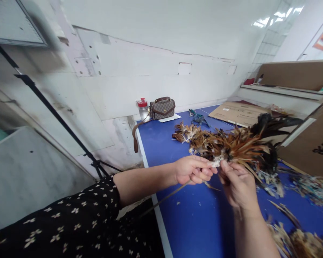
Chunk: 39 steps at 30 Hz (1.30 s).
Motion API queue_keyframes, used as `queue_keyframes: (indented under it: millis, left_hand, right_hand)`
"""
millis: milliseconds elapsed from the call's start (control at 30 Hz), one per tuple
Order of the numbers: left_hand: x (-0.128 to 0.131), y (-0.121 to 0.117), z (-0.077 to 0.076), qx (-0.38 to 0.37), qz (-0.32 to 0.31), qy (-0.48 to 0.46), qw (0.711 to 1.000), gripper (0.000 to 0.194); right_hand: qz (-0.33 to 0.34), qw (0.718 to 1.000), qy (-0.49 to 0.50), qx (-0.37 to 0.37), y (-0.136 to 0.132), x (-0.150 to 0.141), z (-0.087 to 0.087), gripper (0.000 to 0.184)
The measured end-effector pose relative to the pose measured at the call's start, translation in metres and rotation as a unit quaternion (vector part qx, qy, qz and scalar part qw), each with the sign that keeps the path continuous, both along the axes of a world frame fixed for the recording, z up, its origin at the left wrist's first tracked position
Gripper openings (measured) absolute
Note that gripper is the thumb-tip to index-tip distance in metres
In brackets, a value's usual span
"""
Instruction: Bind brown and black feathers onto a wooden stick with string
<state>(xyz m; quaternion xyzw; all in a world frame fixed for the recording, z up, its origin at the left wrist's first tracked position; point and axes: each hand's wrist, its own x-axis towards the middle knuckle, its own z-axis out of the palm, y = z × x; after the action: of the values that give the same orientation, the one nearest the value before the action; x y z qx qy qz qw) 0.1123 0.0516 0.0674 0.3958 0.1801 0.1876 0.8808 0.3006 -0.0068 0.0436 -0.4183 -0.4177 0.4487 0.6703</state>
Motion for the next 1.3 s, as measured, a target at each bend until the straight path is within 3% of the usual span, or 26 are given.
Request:
queue_keyframes:
  millis: [133, 333, 500, 633, 800, 1033, 1167, 1300]
  left_hand:
    - [0.007, -0.004, -0.007, 0.050, 0.078, 0.029, 0.995, 0.020]
    - [0.019, -0.009, -0.019, 0.180, 0.226, 0.076, 0.954, 0.049]
    - [0.015, -0.008, -0.015, 0.218, 0.260, 0.093, 0.936, 0.033]
    - [0.011, -0.004, -0.009, 0.162, 0.244, 0.072, 0.953, 0.040]
    - [0.003, -0.001, -0.003, 0.064, 0.174, 0.017, 0.983, 0.036]
    - [0.002, 0.006, -0.004, 0.003, 0.080, -0.005, 0.997, 0.013]
    - [0.002, 0.008, -0.003, -0.024, 0.055, -0.017, 0.998, 0.008]
    - [-0.002, 0.006, -0.003, -0.037, 0.019, -0.055, 0.998, 0.007]
  right_hand:
    - [-0.050, 0.998, -0.018, -0.017, 0.007, 0.000, -0.009, 0.058]
    - [-0.094, 0.988, -0.102, -0.064, 0.013, 0.002, -0.018, 0.062]
    - [-0.058, 0.992, -0.108, -0.037, 0.010, 0.001, -0.011, 0.064]
    - [-0.074, 0.993, -0.092, -0.018, 0.007, 0.006, -0.009, 0.064]
    - [-0.082, 0.981, -0.178, -0.001, 0.007, 0.008, -0.011, 0.059]
    - [-0.235, 0.935, -0.259, 0.062, 0.006, -0.008, -0.010, 0.053]
    - [-0.217, 0.954, -0.197, 0.058, 0.009, -0.005, -0.016, 0.047]
    - [-0.138, 0.985, -0.101, 0.015, 0.009, 0.001, -0.015, 0.051]
